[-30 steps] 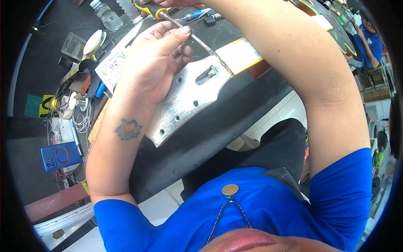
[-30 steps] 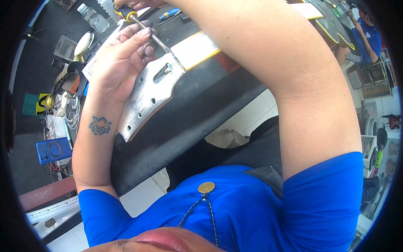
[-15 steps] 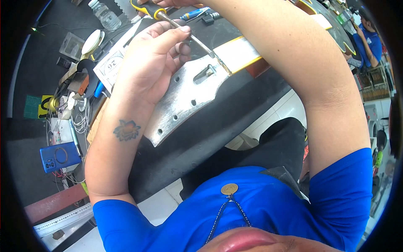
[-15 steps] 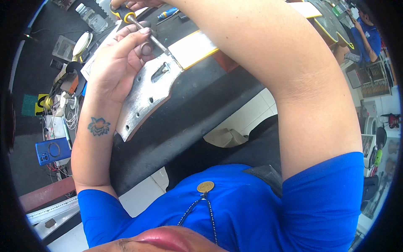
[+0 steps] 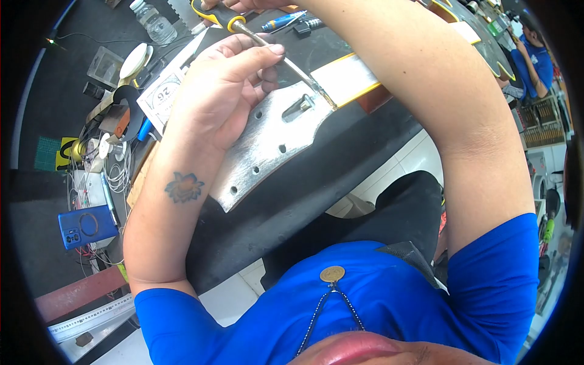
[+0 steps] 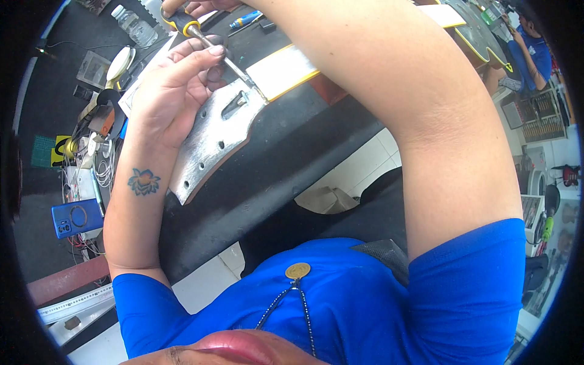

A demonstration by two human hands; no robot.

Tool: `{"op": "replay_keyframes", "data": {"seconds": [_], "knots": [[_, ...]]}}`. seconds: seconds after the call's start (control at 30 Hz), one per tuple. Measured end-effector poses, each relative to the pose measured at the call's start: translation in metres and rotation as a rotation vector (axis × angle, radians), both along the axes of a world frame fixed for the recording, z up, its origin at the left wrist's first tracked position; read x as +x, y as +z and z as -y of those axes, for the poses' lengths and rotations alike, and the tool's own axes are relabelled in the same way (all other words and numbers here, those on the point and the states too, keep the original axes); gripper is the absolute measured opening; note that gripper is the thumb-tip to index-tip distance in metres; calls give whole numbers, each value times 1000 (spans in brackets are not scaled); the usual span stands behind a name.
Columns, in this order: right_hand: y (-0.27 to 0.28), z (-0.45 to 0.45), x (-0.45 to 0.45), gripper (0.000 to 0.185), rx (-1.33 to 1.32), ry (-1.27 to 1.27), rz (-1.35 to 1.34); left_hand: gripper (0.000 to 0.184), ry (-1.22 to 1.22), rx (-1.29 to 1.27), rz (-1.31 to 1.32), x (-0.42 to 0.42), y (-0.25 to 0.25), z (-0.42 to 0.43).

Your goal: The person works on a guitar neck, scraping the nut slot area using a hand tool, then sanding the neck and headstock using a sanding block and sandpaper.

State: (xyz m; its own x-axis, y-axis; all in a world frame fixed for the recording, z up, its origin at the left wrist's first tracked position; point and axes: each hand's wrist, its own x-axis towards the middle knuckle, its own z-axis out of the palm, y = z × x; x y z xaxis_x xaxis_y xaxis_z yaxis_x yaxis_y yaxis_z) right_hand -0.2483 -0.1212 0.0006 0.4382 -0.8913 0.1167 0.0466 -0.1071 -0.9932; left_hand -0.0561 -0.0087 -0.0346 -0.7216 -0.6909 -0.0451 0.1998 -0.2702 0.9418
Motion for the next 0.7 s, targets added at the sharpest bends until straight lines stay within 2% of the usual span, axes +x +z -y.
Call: {"op": "replay_keyframes", "data": {"seconds": [0.33, 0.57, 0.7], "knots": [[5, -3, -2, 6, -3, 73, -15, 20, -20, -7, -19, 0, 0, 1], [5, -5, -1, 7, -6, 40, 17, 20, 40, -26, -1, -6, 7, -10], [4, -5, -3, 6, -26, -3, 11, 18, -24, 0, -39, -1, 1, 0]]}}
